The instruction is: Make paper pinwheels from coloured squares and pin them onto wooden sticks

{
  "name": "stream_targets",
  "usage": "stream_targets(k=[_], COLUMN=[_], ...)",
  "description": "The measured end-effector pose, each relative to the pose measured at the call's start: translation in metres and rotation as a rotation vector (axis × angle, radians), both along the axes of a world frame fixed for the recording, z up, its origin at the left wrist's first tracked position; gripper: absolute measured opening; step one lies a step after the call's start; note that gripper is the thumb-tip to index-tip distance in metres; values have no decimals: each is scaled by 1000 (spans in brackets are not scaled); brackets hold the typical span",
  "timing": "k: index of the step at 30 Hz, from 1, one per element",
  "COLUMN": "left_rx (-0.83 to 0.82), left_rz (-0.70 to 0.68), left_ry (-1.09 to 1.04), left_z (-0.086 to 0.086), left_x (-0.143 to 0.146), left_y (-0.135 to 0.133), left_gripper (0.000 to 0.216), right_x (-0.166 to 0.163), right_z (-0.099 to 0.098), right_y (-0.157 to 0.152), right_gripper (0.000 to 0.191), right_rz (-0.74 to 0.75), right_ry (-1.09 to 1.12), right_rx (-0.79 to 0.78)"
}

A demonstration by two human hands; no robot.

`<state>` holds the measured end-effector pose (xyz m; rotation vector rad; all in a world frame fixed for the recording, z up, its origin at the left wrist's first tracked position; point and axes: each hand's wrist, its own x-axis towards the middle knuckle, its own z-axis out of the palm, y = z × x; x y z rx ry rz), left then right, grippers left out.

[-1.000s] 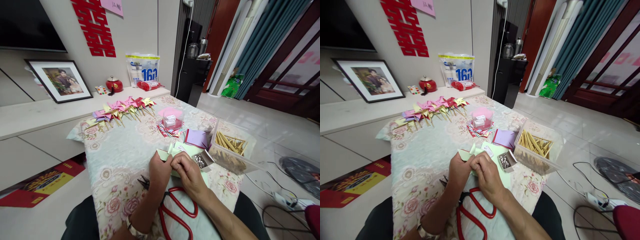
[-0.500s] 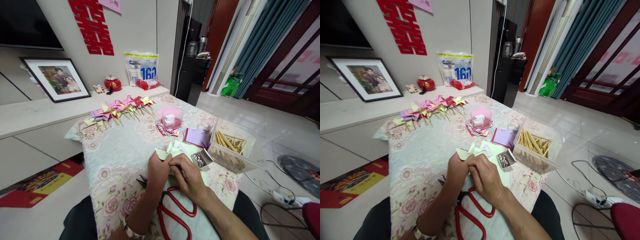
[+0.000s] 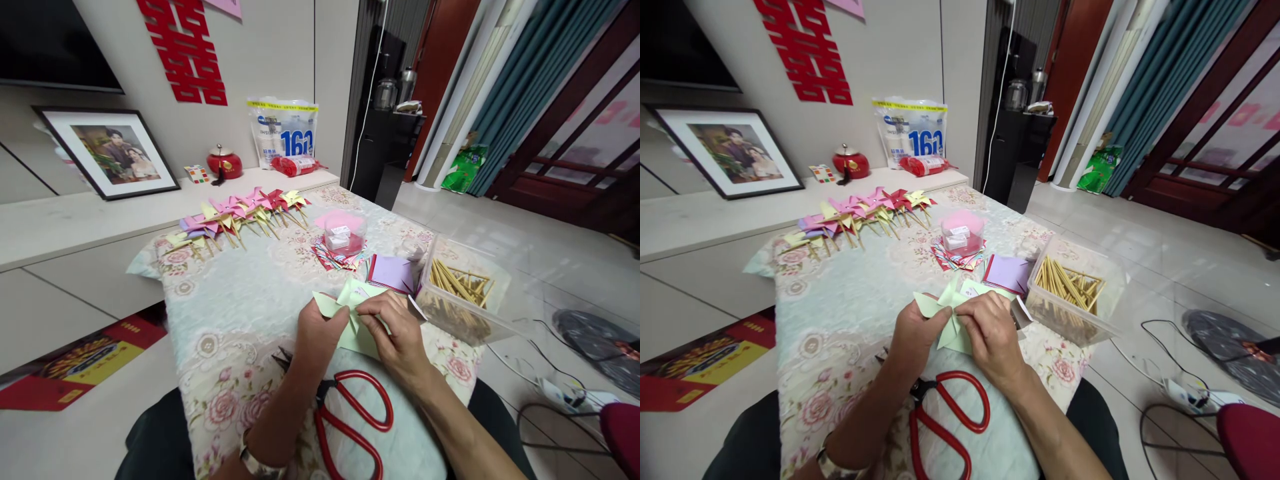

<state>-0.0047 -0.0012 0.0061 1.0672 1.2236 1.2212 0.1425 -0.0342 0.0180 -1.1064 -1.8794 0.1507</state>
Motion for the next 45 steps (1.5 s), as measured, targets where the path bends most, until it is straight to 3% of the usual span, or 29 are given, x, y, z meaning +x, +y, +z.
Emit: stream_targets(k=[7,22,45], left_rx=[4,-52,51], left_rz=[-43,-74,-83], left_ry=[-31,-115,27], left_z=[0,5,5], left_x=[5,5,5], left_y=[-2,-6,-5], left_gripper=[16,18,15], right_x=[-3,0,2], right_z=[-5,-7,-2], right_y=[1,5,3], right_gripper=[16,13,13], right_rz=[-42,-124,-58], right_ry=[-84,11,96], right_rx=[-23,-67,-201])
